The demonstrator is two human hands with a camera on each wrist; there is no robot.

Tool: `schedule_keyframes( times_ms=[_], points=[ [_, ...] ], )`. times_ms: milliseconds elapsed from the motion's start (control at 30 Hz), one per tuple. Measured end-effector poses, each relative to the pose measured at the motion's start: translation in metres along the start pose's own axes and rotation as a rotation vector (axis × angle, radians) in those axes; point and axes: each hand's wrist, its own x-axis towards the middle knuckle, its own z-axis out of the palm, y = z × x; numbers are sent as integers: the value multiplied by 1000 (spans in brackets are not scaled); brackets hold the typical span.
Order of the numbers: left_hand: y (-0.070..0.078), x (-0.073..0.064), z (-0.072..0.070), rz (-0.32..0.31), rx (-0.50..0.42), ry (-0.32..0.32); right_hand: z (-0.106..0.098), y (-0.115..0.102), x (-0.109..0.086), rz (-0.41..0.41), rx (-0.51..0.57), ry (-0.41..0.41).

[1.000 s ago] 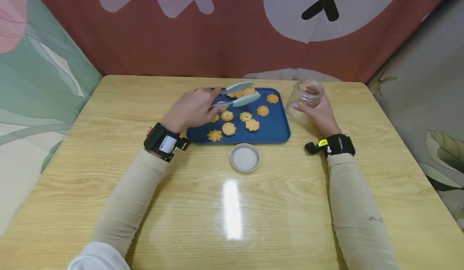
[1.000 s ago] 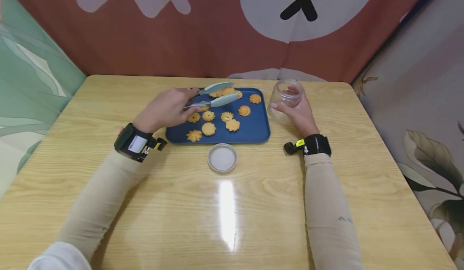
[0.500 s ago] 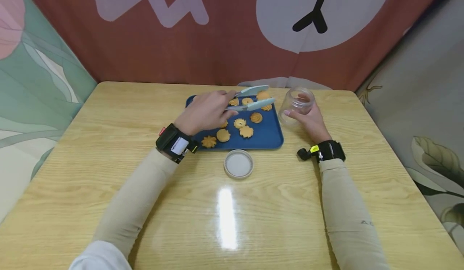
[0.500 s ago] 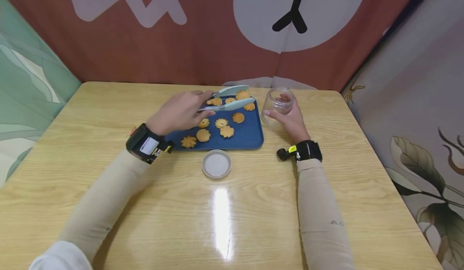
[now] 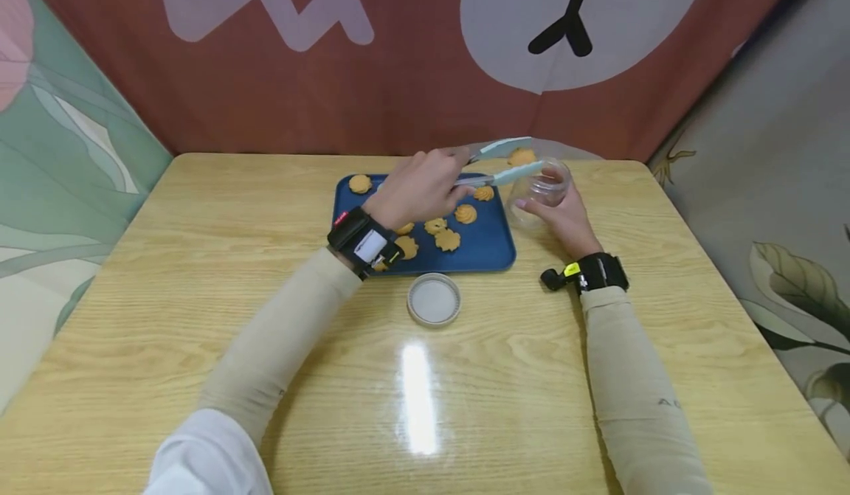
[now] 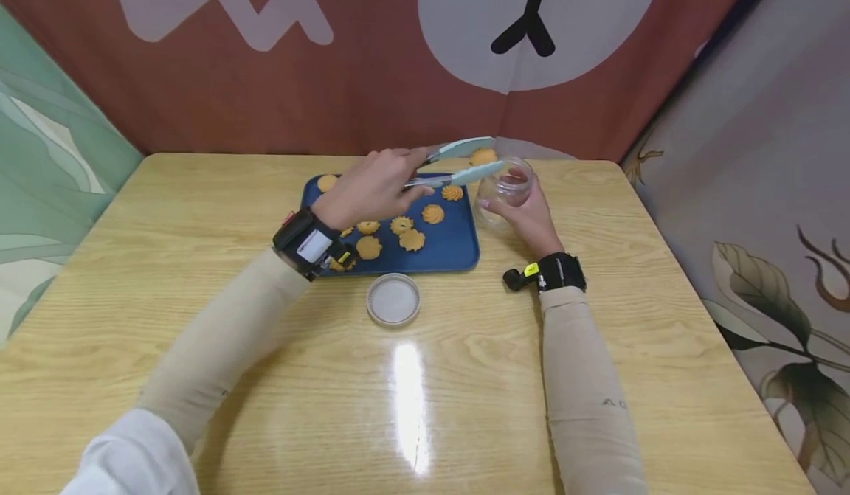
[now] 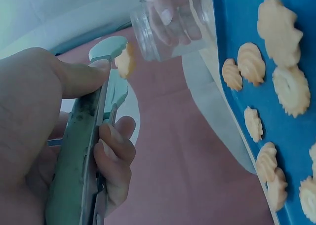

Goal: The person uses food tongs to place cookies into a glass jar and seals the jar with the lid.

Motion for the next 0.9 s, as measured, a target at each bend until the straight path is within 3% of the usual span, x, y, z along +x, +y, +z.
schedule_keyframes(
  times_ms=[467, 900],
  points=[
    [11, 31, 4, -25, 59, -111, -1, -1, -4, 16, -30, -11],
    [17, 39, 5, -29, 55, -128, 1, -3, 1, -40, 33, -42]
  ],
)
